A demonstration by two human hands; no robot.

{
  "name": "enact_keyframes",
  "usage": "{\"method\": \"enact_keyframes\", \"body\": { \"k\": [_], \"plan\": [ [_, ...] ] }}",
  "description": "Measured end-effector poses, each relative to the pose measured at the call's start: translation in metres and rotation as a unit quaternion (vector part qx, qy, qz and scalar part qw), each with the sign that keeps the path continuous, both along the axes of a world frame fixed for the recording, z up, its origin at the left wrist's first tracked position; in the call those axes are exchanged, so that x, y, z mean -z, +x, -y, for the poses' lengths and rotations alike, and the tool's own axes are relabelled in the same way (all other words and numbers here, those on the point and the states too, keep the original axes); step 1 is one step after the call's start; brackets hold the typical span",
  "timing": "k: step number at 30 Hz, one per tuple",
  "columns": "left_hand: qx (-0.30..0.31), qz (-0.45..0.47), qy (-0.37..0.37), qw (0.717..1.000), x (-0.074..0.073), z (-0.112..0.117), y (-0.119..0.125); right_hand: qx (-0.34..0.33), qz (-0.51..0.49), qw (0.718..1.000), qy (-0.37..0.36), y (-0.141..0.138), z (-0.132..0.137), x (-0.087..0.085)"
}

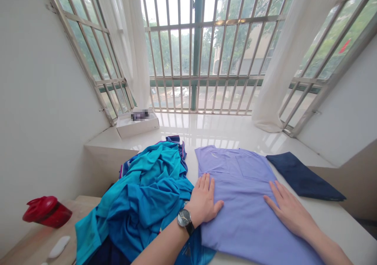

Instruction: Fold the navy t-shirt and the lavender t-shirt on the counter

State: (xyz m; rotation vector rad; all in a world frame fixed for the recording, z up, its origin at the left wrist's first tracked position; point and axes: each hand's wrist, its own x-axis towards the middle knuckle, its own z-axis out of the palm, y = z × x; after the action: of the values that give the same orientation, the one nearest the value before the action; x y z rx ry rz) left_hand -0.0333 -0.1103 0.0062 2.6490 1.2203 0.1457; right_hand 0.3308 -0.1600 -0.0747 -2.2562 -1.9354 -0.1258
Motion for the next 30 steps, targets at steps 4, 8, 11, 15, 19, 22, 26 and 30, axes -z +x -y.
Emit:
{"method": "enact_keyframes", "body": {
  "k": [4, 8, 11, 15, 19, 22, 26, 30],
  "plan": [
    [0.0, -0.002, -0.019, 1.0, -0.007, 0.009, 0.001, -0.001, 0.003, 1.0, -0.009, 0.0, 0.009, -0.001],
    [-0.003, -0.017, -0.034, 0.999, -0.012, 0.02, 0.002, 0.003, 0.009, 1.0, -0.003, -0.003, 0.022, 0.0],
    [0.003, -0.019, -0.029, 0.999, -0.011, 0.03, 0.0, 0.009, 0.01, 1.0, 0.003, -0.007, 0.035, 0.0],
    [0.006, -0.015, -0.002, 1.0, 0.001, 0.042, -0.005, 0.022, 0.015, 1.0, 0.005, -0.015, 0.052, -0.002],
    [0.012, -0.018, 0.024, 0.999, 0.016, 0.048, -0.009, 0.027, 0.025, 0.999, -0.003, -0.022, 0.066, -0.007],
    [0.016, -0.019, 0.034, 0.999, 0.021, 0.047, -0.01, 0.031, 0.028, 0.999, -0.01, -0.027, 0.07, -0.012],
    [0.019, -0.014, 0.048, 0.999, 0.021, 0.044, -0.01, 0.03, 0.016, 0.999, -0.013, -0.03, 0.07, -0.018],
    [0.019, -0.013, 0.057, 0.998, 0.018, 0.039, -0.008, 0.028, 0.004, 1.0, -0.006, -0.031, 0.069, -0.023]
  ]
}}
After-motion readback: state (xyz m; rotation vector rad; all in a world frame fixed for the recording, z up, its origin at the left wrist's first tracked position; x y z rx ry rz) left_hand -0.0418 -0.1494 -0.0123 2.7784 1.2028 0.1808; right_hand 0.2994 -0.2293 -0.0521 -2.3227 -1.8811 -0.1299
